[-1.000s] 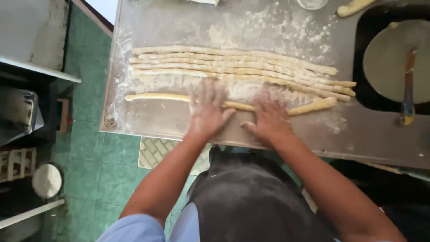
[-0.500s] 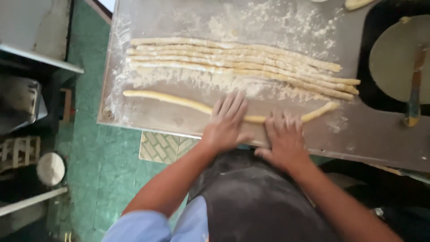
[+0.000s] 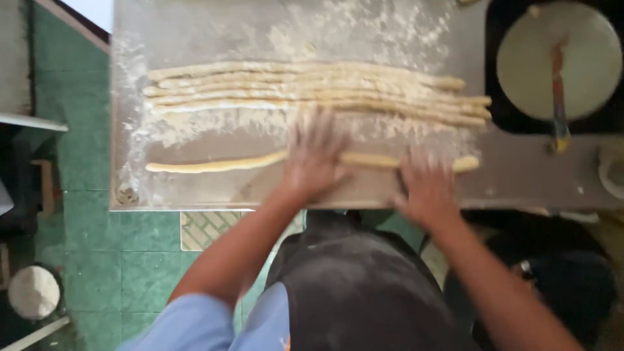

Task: Rolling out dough into thin ropes and cutting them into small gnocchi-sized pieces using a scraper.

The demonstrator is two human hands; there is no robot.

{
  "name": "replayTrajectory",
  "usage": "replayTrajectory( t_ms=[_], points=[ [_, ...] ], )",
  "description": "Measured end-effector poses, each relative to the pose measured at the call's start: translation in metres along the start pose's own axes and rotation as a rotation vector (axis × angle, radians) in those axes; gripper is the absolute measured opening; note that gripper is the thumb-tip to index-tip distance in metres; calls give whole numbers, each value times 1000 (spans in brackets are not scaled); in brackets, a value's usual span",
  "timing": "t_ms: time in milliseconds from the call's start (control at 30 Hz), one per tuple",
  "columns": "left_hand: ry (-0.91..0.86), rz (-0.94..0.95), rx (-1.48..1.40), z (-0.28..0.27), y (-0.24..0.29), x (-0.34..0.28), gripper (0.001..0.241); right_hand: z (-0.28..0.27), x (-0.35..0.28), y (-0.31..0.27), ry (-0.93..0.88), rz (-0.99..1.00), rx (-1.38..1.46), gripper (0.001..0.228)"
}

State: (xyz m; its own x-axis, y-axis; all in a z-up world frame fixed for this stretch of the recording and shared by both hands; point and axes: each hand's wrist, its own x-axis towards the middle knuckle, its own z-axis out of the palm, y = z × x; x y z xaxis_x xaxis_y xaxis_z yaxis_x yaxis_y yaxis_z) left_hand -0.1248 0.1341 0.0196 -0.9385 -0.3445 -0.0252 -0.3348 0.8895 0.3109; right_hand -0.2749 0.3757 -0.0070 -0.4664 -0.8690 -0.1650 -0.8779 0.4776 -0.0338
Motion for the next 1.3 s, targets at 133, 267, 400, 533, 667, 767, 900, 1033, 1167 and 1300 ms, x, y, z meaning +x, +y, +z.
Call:
replayTrajectory(
  t_ms=[133,267,400,533,667,767,900,1033,1167,1300],
  points=[
    [207,-18,9,9,-3,-3,82,-24,-11,3,94,75,132,99],
    [9,36,60,-11,16,-9,68,-30,-16,19,-106,27,60,89],
    [259,177,140,69,65,29,79,-18,4,65,313,-225,106,78],
    [113,200,-166,54,141,37,87,13,-7,78,216,-231,111,71],
    [-62,120,-69,34,151,46,97,-6,-20,71,107,-175,194,84],
    [30,93,35,52,141,70,99,-34,0,82,140,-201,222,91],
    [196,177,-292,55,164,57,110,21,12,115,211,-277,111,103],
    [79,271,-186,77,181,37,111,25,-9,121,193,-387,-272,92],
    [132,183,-45,70,188,55,111,12,12,137,218,-346,181,105],
    [-16,166,-175,60,203,7,117,10,-26,124,133,-354,230,114]
  ],
)
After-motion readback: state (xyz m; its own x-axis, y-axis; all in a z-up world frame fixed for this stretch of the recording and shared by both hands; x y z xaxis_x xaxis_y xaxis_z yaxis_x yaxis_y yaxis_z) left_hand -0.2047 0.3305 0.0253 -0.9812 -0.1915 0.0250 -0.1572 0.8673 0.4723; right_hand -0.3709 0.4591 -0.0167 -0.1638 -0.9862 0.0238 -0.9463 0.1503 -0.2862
